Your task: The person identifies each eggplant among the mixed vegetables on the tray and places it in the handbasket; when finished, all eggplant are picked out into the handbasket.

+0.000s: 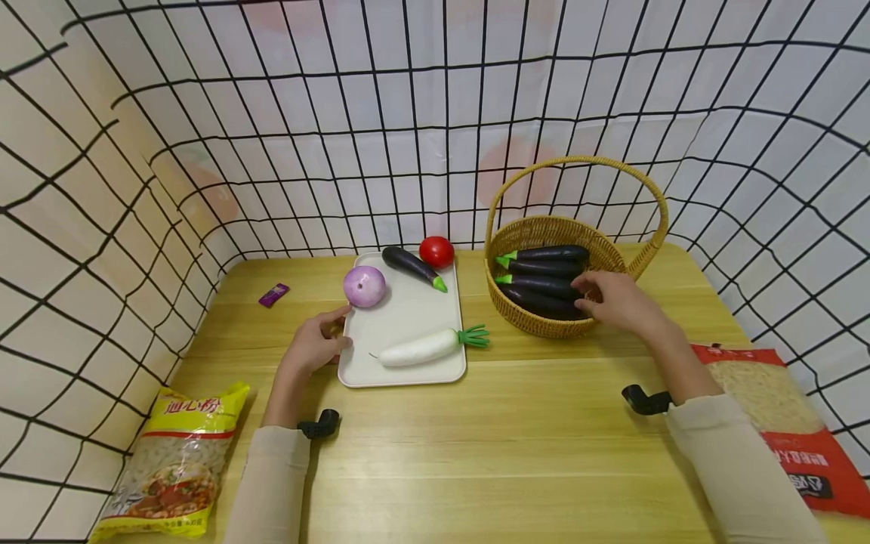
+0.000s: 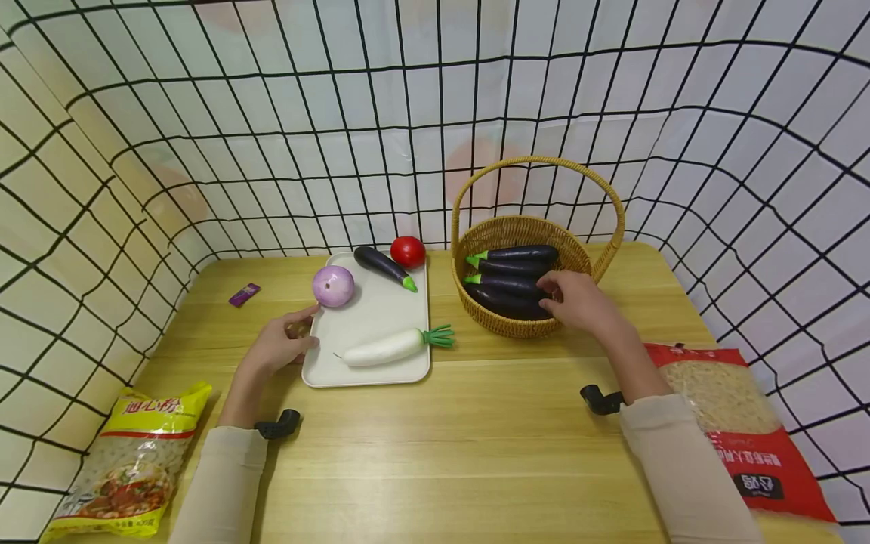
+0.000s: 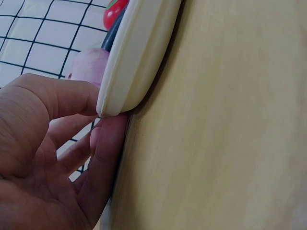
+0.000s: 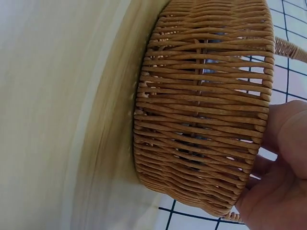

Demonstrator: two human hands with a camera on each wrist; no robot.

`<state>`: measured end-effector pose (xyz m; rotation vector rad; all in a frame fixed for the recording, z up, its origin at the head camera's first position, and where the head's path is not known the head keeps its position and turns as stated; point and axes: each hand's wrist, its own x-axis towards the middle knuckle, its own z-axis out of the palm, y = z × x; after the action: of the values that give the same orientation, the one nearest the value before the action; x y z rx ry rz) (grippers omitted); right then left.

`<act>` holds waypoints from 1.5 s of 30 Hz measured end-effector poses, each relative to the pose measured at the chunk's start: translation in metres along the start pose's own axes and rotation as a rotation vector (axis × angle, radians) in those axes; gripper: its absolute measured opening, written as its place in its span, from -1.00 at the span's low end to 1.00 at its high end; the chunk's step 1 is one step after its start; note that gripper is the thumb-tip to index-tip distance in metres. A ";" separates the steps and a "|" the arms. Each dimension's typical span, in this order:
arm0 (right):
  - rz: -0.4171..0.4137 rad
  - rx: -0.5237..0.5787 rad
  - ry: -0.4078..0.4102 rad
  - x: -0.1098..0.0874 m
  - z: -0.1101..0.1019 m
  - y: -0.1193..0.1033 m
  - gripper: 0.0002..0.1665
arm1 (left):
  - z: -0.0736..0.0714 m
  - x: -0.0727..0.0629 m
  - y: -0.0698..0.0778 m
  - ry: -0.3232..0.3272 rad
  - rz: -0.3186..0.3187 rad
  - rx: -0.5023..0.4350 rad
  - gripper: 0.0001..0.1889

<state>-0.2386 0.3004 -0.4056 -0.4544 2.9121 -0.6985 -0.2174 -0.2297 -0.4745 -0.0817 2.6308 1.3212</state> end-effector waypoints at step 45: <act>-0.069 0.518 0.084 0.086 0.107 -0.148 -0.26 | -0.002 0.002 -0.001 0.003 -0.020 -0.033 -0.27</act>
<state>-0.2621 0.1026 -0.4361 -0.4677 2.6422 -1.4539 -0.2191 -0.2318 -0.4750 -0.1147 2.6035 1.3593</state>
